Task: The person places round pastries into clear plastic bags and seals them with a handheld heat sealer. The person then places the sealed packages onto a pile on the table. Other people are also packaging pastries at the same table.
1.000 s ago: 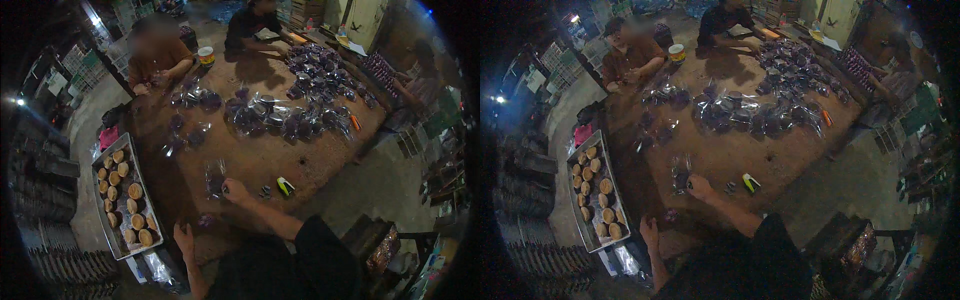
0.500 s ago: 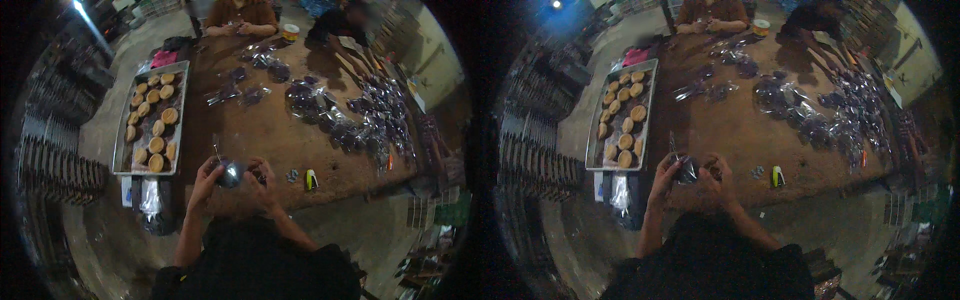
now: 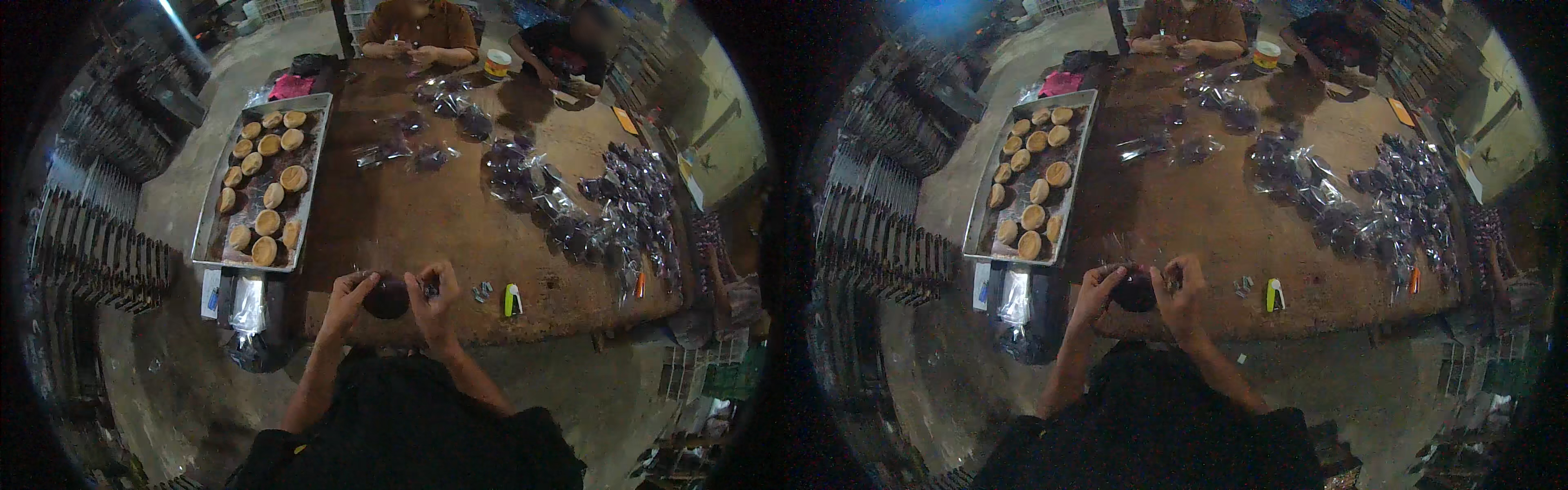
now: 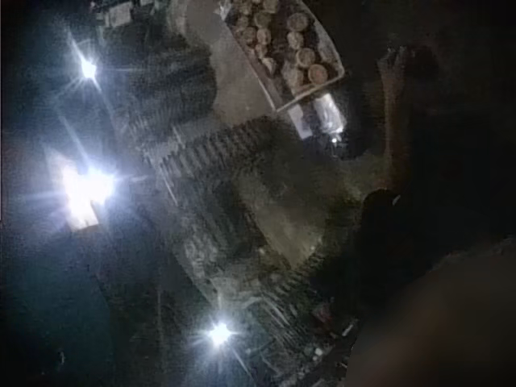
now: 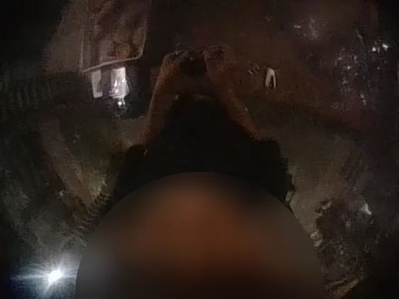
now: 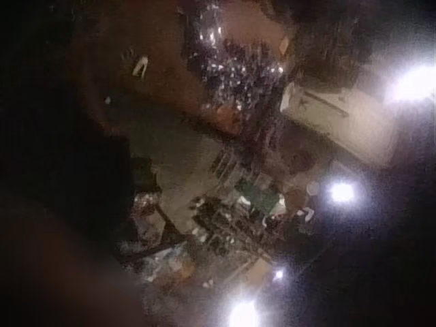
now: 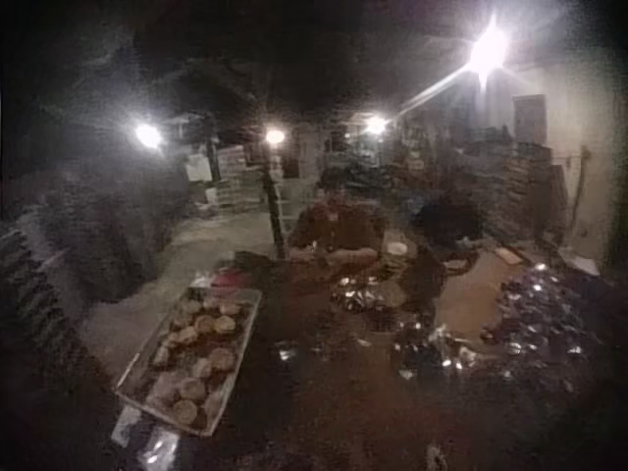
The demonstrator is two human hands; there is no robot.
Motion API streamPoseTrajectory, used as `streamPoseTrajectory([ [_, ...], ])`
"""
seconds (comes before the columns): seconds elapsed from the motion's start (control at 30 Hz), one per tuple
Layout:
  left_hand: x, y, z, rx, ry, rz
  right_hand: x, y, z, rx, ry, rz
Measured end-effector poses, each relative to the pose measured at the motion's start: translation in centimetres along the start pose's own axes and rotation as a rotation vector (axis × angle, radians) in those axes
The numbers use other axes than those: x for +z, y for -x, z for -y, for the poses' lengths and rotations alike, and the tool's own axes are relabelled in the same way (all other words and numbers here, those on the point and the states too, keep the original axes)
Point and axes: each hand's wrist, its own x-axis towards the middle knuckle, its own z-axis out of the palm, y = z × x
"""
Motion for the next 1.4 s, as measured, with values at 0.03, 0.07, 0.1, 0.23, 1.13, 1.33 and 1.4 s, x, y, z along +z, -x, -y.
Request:
streamPoseTrajectory([
  [0.03, 0.1, 0.2, -0.1, 0.012, -0.013, -0.011, -0.1, 0.1, 0.4, -0.102, 0.063, 0.030],
  [0.07, 0.2, 0.4, -0.4, 0.007, -0.031, -0.031, -0.3, 0.2, 0.8, -0.204, 0.126, 0.057],
  [0.1, 0.7, 0.7, -0.6, 0.063, -0.028, -0.012, -0.4, 0.3, 1.1, -0.291, 0.199, 0.075],
  [0.23, 2.8, 1.7, -1.7, 0.109, -0.073, -0.012, -0.7, 0.3, 0.8, -0.154, 0.111, 0.277],
  [1.13, 4.6, 2.4, -4.6, 0.338, -0.764, -0.298, 2.2, 1.2, -2.6, 0.407, -0.412, 0.330],
  [1.33, 2.9, 2.0, -4.5, 0.191, -0.360, -0.084, 1.4, 0.8, -2.1, 0.402, -0.486, 0.321],
  [1.4, 1.9, 1.4, -3.5, 0.192, -0.370, -0.109, 1.4, 0.8, -2.5, 0.349, -0.541, 0.456],
])
